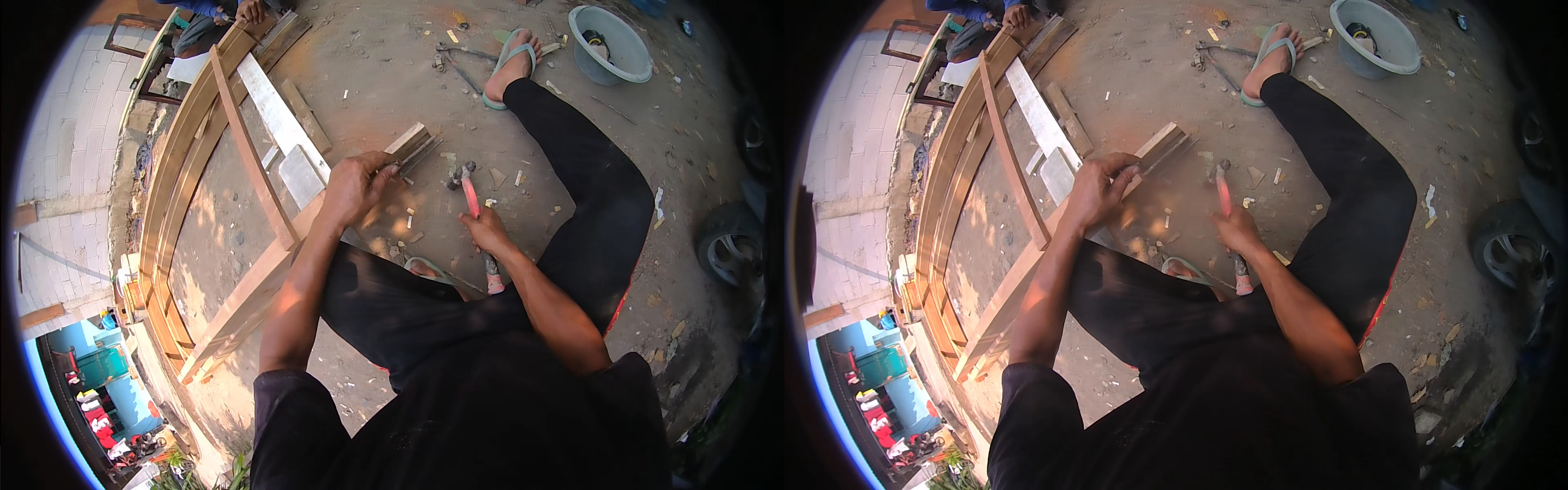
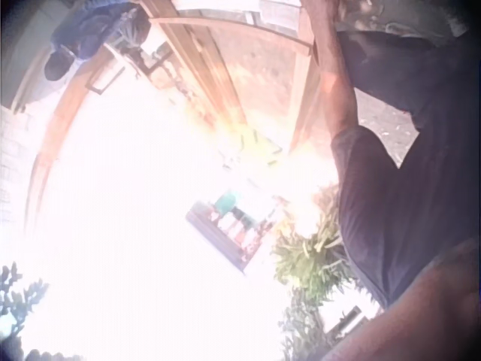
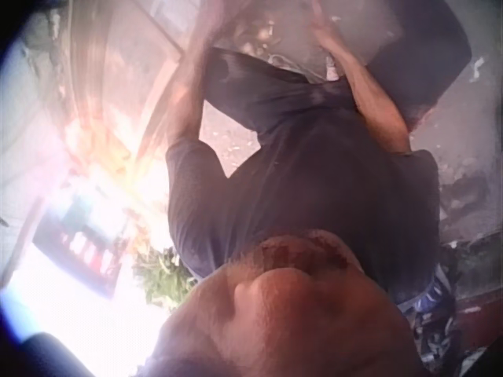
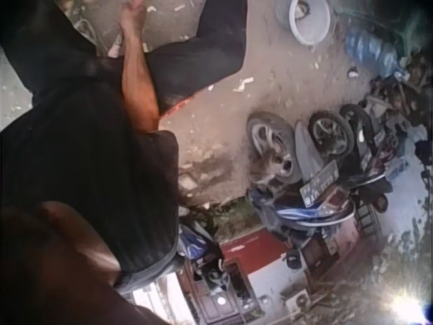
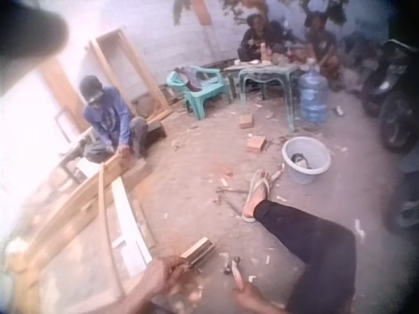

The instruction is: The person assembles a wooden frame by holding a nail against the wood and striking it with a hammer to secure the joints.

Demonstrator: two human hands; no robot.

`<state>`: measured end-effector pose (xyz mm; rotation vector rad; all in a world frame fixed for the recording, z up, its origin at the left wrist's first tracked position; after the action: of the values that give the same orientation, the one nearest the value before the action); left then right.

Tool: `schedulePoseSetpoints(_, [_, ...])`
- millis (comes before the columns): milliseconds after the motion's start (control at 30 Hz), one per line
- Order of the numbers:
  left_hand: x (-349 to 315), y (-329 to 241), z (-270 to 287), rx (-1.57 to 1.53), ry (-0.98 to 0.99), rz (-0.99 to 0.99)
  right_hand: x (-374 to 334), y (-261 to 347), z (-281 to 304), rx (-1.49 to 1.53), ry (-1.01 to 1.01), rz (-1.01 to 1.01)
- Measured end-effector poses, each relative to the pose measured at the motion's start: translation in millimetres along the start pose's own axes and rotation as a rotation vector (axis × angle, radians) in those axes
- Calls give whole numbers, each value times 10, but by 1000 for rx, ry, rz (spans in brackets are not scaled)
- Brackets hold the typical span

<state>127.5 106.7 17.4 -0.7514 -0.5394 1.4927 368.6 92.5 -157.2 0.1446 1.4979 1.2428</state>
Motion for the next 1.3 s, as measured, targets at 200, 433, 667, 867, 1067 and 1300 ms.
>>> schedulePoseSetpoints(200, [-327,-11,-663,765,-268,-341,-20,-18,51,184,-97,16])
schedulePoseSetpoints(433, [-596,154,-989,153,766,244,-474,326,335,284,-132,71])
schedulePoseSetpoints(667, [-322,218,-719,72,314,246,-1741,895,1320,395,-94,211])
schedulePoseSetpoints(867, [-295,178,-621,47,351,119,-2661,1047,2124,143,-538,352])
schedulePoseSetpoints(1067, [-307,204,-521,-112,276,131,-2386,437,2677,-260,-787,180])
schedulePoseSetpoints(1300, [-353,261,-586,-45,334,228,-1362,-620,2372,-625,-740,46])
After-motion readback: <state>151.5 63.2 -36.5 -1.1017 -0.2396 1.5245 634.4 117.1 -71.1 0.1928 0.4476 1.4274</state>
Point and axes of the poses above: each hand's wrist, its own x-axis towards the middle knuckle, its own z-axis out of the back of the hand, y = z × x, the point moved 3 cm from there along x, towards the middle knuckle, and after that the axes turned 11 degrees about -x, right-handed, at the moved point
